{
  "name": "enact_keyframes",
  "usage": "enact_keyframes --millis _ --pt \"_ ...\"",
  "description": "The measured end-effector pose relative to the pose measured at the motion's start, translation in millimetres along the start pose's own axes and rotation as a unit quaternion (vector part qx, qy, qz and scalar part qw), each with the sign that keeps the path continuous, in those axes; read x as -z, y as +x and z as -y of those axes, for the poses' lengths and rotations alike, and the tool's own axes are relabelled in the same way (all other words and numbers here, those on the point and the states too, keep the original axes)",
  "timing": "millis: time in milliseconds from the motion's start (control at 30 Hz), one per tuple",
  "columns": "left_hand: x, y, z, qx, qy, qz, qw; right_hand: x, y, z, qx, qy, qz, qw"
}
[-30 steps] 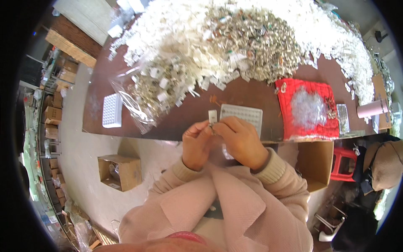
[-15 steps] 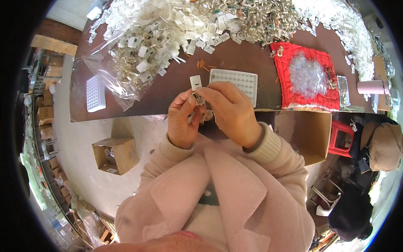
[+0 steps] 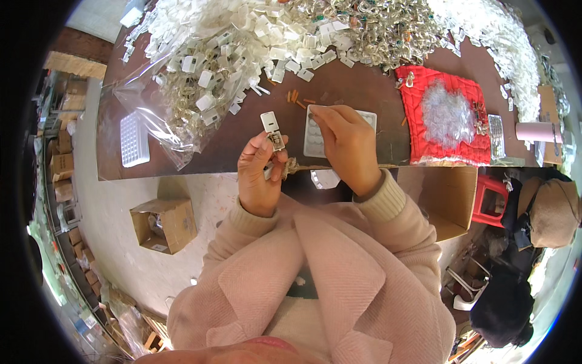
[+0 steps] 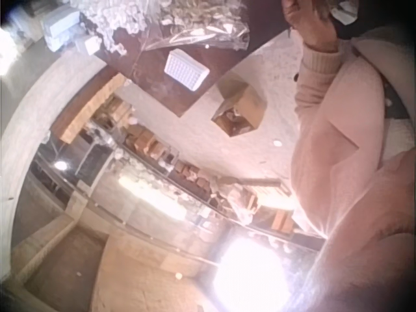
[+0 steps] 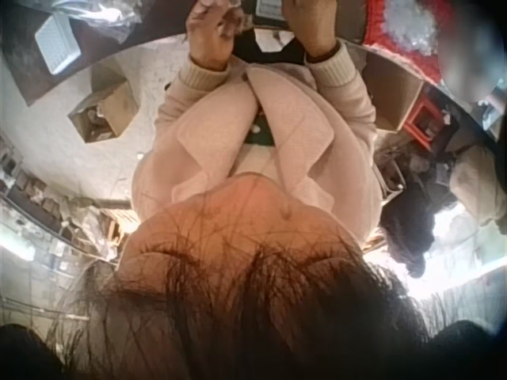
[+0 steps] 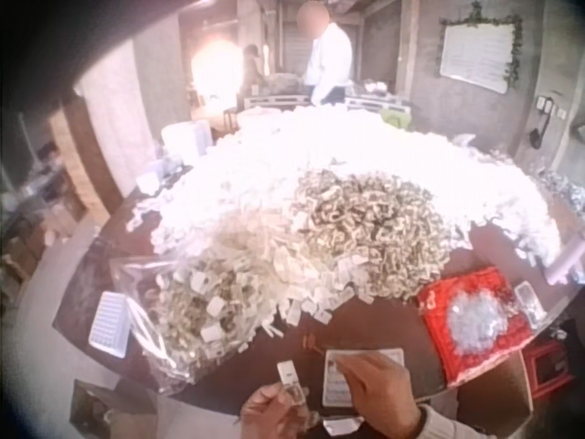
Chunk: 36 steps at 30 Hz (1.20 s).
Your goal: The person assembles small white plastic housings with metal clips and LED modules at a workbench. They pick parts from a large pile, insert clips into housings, place LED modules inside, and pack the assembled units into a clear plastic bag. The person also handles a red tray and a white plastic tray during the process.
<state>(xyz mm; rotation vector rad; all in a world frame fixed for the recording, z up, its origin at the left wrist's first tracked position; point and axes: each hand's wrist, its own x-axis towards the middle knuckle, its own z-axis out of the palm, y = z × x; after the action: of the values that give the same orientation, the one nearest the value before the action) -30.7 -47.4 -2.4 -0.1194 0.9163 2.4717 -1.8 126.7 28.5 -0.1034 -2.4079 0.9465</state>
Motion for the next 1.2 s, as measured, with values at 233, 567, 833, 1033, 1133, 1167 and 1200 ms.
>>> enact_keyframes --millis 233,567,833,1033,1133,1167,1200 --pt "1 2 -1 0.012 0.015 -0.009 1.0 -24 -6 -24 -0.007 -0.09 0.057 0.994" --pt "-8 -4 2 0.038 0.009 0.004 0.999 8 -5 27 0.036 0.083 0.035 0.995" --pt "-8 -7 2 0.072 -0.028 0.013 0.997 16 -3 37 0.096 0.065 0.045 0.992" --pt "-14 -12 9 0.084 0.013 -0.021 0.996 30 -16 39 0.089 0.106 0.046 0.989" --pt "-20 -13 13 0.059 0.076 -0.019 0.995 32 -22 38 0.09 0.111 0.031 0.989" --pt "-21 -13 14 0.033 0.129 -0.018 0.991 32 -24 37 0.107 0.094 0.023 0.989" --pt "-22 -11 13 0.042 0.108 -0.009 0.993 33 -27 37 0.115 0.089 0.019 0.989"
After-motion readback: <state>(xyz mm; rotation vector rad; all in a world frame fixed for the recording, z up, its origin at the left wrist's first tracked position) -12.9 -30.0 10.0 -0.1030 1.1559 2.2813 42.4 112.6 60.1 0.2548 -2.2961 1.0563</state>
